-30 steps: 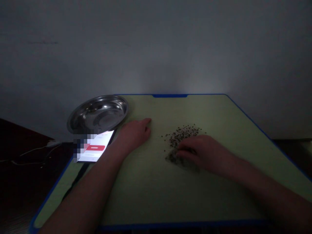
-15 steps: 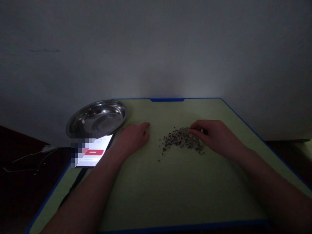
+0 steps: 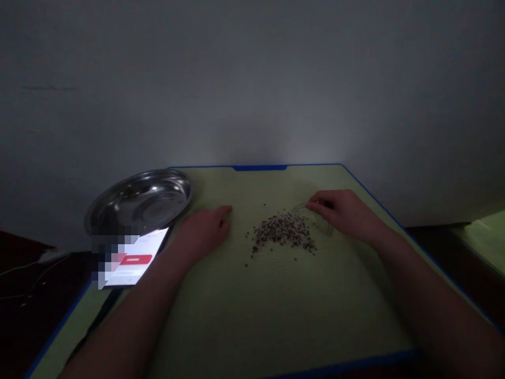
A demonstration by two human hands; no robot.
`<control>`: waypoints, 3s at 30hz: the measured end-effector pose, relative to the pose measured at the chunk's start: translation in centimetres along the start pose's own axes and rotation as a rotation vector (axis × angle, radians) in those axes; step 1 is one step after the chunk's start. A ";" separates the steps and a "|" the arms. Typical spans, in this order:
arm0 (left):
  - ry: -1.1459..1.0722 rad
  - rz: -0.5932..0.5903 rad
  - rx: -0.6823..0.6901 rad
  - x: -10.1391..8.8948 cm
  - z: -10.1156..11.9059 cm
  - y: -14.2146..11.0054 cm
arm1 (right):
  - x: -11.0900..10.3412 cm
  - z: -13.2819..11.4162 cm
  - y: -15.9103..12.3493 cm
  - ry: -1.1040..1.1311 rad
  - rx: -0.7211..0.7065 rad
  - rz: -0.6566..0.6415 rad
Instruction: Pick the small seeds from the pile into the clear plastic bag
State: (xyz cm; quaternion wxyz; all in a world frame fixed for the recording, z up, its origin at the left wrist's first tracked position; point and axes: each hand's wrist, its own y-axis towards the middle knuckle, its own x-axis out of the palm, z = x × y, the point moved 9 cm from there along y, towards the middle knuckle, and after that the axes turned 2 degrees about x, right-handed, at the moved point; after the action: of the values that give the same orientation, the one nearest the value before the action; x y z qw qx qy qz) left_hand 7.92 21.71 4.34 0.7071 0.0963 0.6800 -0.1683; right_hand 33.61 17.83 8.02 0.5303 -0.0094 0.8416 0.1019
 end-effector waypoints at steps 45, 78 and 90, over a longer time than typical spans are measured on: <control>0.021 -0.072 -0.022 0.7 -0.4 0.0 | 3.7 4.8 1.3 0.372 0.182 -0.199; 0.008 -0.080 -0.017 0.2 -0.1 -0.2 | 1.8 7.8 1.4 0.193 0.205 -0.047; 0.008 -0.089 -0.018 0.3 0.1 -0.2 | -1.1 4.6 2.4 0.081 0.024 -0.030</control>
State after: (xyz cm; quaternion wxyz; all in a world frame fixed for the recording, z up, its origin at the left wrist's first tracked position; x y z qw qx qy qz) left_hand 7.90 21.43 4.08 0.6972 0.0604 0.6878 -0.1930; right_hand 37.92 20.96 7.48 0.4974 -0.0196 0.8633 0.0834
